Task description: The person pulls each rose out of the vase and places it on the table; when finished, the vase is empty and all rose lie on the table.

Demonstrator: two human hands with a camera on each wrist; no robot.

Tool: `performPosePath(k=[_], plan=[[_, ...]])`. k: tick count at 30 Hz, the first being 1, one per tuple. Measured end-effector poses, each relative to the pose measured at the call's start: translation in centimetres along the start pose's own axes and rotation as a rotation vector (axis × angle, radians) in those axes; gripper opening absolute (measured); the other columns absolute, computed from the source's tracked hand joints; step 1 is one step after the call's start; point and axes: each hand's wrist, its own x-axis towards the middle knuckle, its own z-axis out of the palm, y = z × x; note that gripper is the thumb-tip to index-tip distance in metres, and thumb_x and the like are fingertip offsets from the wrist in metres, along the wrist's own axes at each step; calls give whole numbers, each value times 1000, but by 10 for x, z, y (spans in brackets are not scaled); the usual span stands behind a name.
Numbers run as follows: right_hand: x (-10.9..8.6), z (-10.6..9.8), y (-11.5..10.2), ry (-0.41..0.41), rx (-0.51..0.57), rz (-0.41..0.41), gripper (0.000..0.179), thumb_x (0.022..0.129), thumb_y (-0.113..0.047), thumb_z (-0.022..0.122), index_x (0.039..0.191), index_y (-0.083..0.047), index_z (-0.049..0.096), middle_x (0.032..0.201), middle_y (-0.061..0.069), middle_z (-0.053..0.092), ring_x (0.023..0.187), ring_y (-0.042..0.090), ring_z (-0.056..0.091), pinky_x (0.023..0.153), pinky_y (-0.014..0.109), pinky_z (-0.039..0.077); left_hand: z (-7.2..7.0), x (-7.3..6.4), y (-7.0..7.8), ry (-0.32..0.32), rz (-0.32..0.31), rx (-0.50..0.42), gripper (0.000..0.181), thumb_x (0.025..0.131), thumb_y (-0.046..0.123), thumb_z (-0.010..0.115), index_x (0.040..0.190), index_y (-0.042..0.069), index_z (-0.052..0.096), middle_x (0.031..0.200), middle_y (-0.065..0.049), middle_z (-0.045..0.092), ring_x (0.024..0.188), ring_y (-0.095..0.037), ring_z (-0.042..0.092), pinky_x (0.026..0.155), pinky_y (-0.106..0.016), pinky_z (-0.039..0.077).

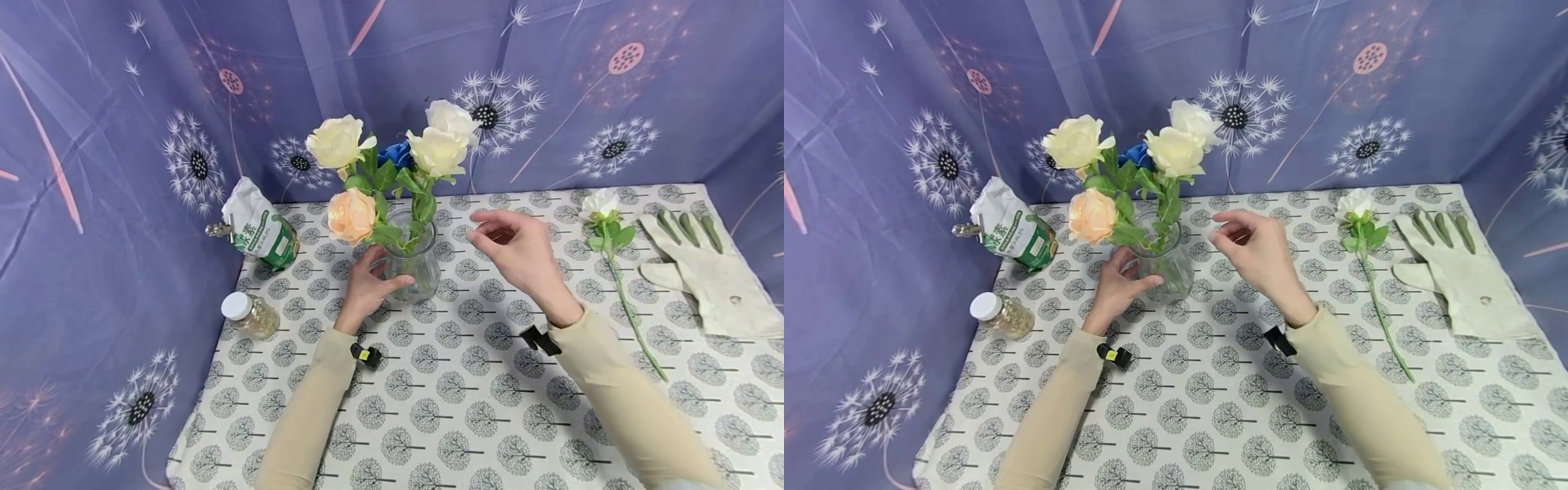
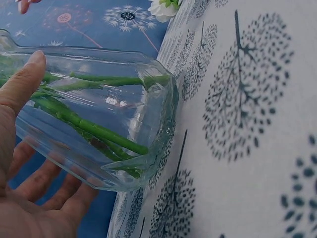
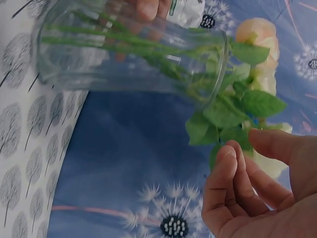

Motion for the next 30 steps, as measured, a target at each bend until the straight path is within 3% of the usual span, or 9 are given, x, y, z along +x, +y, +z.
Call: performPosePath(k=[12, 21, 30], plan=[[20, 34, -13, -7, 73, -59, 29, 97, -7, 81, 126, -2, 78, 102, 22, 83, 74, 1, 67, 68, 10, 58, 0, 1, 0, 8, 15, 23, 82, 76, 17, 100, 149, 12, 63, 151, -16, 67, 141, -40, 65, 123, -45, 57], [31, 50, -20, 6, 68, -83, 31, 97, -4, 77, 128, 0, 76, 101, 20, 84, 76, 14, 71, 68, 9, 58, 0, 1, 0, 8, 17, 27, 82, 76, 17, 101, 149, 11, 63, 151, -16, 67, 142, -39, 64, 124, -43, 57], [38, 59, -23, 46, 18, -103, 24, 96, 0, 70, 118, 1, 79, 95, 19, 83, 76, 27, 73, 64, 9, 53, 1, 0, 0, 17, 35, 20, 82, 76, 16, 100, 148, 9, 63, 149, -18, 67, 140, -41, 66, 123, -43, 58]])
